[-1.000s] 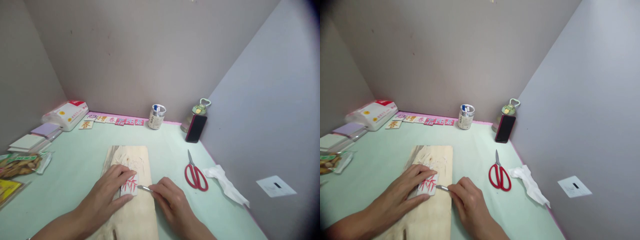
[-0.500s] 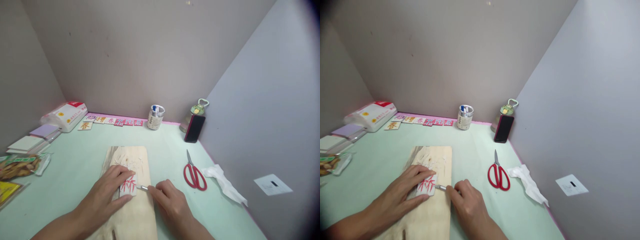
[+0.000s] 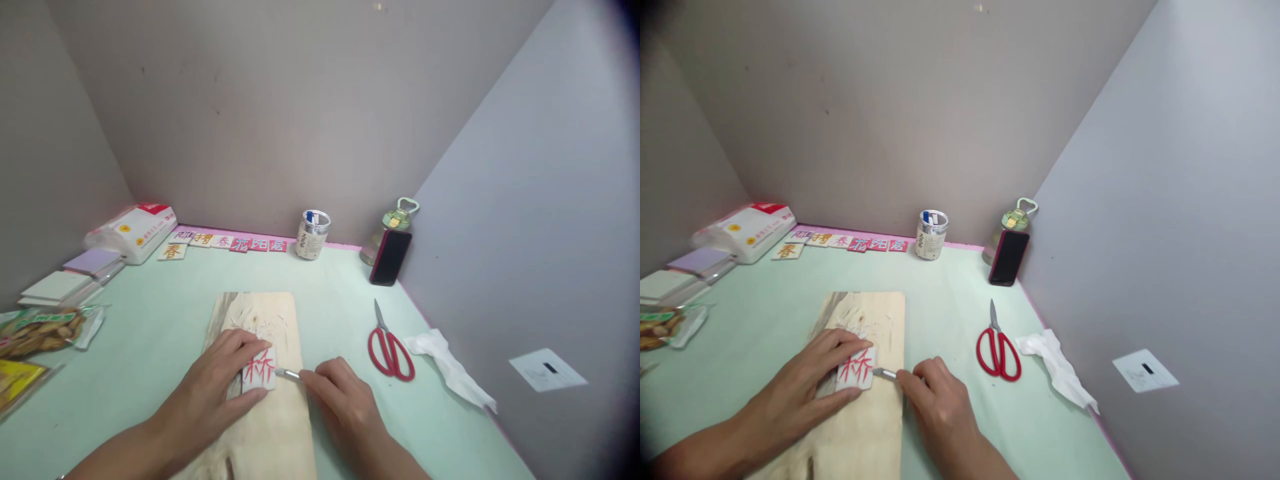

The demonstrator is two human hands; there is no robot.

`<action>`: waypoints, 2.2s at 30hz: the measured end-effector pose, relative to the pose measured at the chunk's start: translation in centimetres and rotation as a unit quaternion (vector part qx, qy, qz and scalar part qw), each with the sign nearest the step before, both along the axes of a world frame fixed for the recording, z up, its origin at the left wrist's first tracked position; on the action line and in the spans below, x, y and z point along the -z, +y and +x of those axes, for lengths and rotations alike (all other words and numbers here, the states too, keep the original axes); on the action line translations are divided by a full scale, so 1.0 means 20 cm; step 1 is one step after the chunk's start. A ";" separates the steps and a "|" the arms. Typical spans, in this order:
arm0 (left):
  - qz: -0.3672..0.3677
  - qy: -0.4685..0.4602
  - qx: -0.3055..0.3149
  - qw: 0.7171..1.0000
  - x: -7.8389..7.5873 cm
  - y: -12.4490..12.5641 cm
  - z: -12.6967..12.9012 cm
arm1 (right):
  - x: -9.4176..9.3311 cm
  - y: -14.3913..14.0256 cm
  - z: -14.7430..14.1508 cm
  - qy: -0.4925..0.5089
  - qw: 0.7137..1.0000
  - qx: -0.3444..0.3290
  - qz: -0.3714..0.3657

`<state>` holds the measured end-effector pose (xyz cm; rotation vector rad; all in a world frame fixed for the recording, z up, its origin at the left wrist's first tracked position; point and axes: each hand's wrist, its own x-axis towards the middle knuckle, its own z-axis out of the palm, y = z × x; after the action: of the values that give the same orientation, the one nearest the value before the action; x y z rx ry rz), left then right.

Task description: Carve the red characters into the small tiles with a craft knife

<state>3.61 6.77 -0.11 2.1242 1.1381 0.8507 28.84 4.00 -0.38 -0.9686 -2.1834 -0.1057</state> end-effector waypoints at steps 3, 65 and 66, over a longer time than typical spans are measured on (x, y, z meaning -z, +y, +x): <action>0.009 0.004 0.005 1.000 0.00 0.01 0.00 | -0.02 0.00 0.01 -0.021 0.999 0.001 0.045; 0.041 0.039 0.046 0.997 0.02 0.00 -0.03 | -0.18 -0.01 0.07 0.016 0.974 -0.045 -0.221; 0.041 0.046 0.045 0.997 0.02 0.00 -0.03 | -0.17 -0.01 0.07 0.020 0.974 -0.042 -0.222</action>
<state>2.96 6.80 -0.51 2.2844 1.0592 0.7781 30.24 3.82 3.04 -1.1021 -2.2529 0.4573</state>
